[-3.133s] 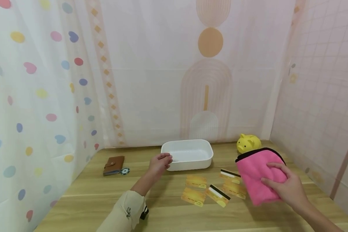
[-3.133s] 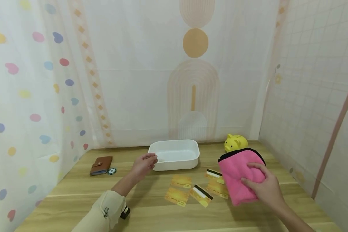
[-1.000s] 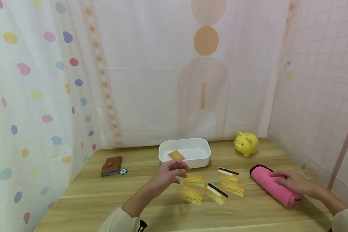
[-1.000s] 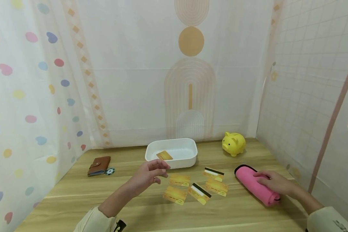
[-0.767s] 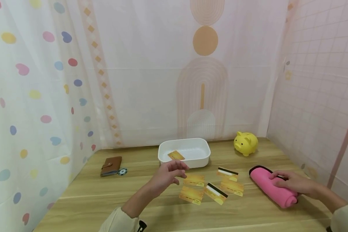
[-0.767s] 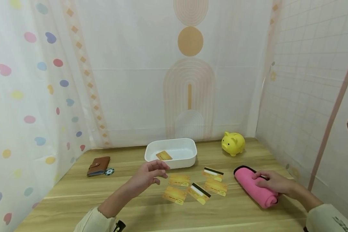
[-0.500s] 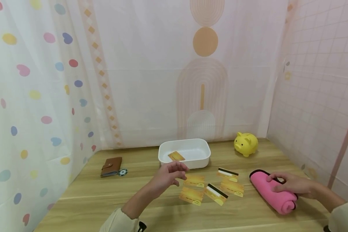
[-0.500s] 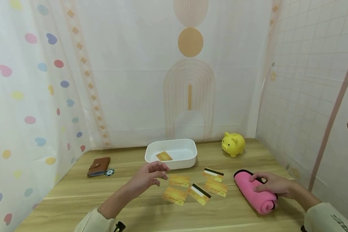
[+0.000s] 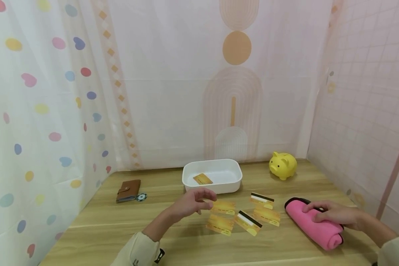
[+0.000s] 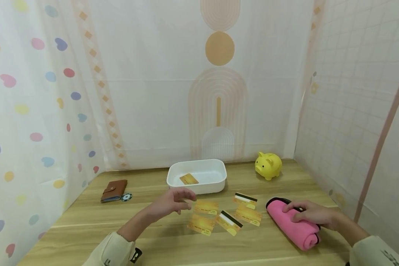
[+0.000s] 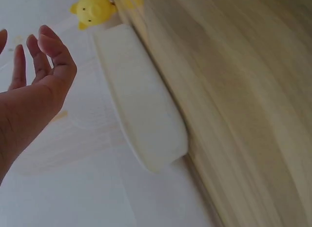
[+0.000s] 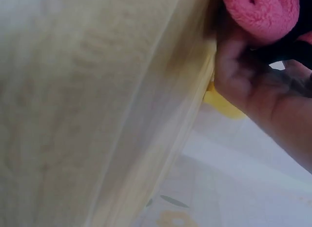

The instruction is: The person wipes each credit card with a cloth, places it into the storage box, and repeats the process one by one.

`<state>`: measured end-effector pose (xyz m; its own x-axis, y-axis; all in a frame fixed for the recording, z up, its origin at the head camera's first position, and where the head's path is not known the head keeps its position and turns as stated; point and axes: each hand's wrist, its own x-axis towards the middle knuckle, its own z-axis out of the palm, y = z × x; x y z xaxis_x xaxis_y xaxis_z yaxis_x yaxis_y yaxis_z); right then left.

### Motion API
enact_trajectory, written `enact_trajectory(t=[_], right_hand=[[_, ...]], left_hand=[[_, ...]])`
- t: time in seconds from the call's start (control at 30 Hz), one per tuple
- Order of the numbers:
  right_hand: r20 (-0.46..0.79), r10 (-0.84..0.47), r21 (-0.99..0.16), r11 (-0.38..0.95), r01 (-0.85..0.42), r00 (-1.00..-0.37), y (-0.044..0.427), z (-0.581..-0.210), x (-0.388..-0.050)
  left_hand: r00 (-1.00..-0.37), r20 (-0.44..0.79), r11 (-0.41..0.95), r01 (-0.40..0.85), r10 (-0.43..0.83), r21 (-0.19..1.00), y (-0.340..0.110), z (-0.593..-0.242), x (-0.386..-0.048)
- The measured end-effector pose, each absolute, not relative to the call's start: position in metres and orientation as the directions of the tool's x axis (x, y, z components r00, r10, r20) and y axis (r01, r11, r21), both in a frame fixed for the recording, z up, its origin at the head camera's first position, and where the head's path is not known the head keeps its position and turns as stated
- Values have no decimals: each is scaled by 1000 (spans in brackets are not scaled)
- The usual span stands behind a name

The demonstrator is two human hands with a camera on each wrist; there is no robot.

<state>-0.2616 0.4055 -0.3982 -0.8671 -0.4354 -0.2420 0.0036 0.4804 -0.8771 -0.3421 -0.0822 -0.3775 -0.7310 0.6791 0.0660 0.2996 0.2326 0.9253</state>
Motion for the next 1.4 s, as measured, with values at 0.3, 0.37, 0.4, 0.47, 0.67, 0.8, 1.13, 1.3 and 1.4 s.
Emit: enact_trajectory(t=[0.3, 0.37, 0.4, 0.47, 0.67, 0.8, 1.13, 1.3, 1.4], right_hand=[[-242, -458, -899, 438, 20, -855, 403, -400, -262], [-247, -456, -900, 435, 29, -855, 403, -400, -261], [-248, -458, -900, 435, 28, -854, 403, -400, -261], [-248, -459, -899, 437, 26, -853, 402, -400, -261], [-261, -441, -889, 456, 36, -859, 401, -399, -261], [-253, -431, -867, 498, 5, -866, 399, -398, -260], [-278, -391, -851, 525, 35, -877, 394, -398, -254], [-281, -370, -824, 567, 24, -886, 391, -396, -253], [-290, -362, -792, 610, 10, -886, 386, -393, -253]], left_hand=[[-612, -27, 326, 383, 791, 864, -88, -399, -372], [-607, -49, 370, 416, 793, 831, -88, -402, -376], [-606, -64, 394, 430, 793, 812, -88, -403, -377], [-603, -90, 433, 454, 793, 779, -87, -406, -378], [-577, -118, 455, 485, 808, 747, -85, -411, -380], [-573, -115, 459, 504, 812, 731, -84, -414, -379], [-611, -103, 519, 557, 785, 648, -83, -423, -375], [-654, -77, 551, 561, 753, 618, -80, -423, -373], [-671, -81, 577, 562, 737, 593, -78, -422, -373]])
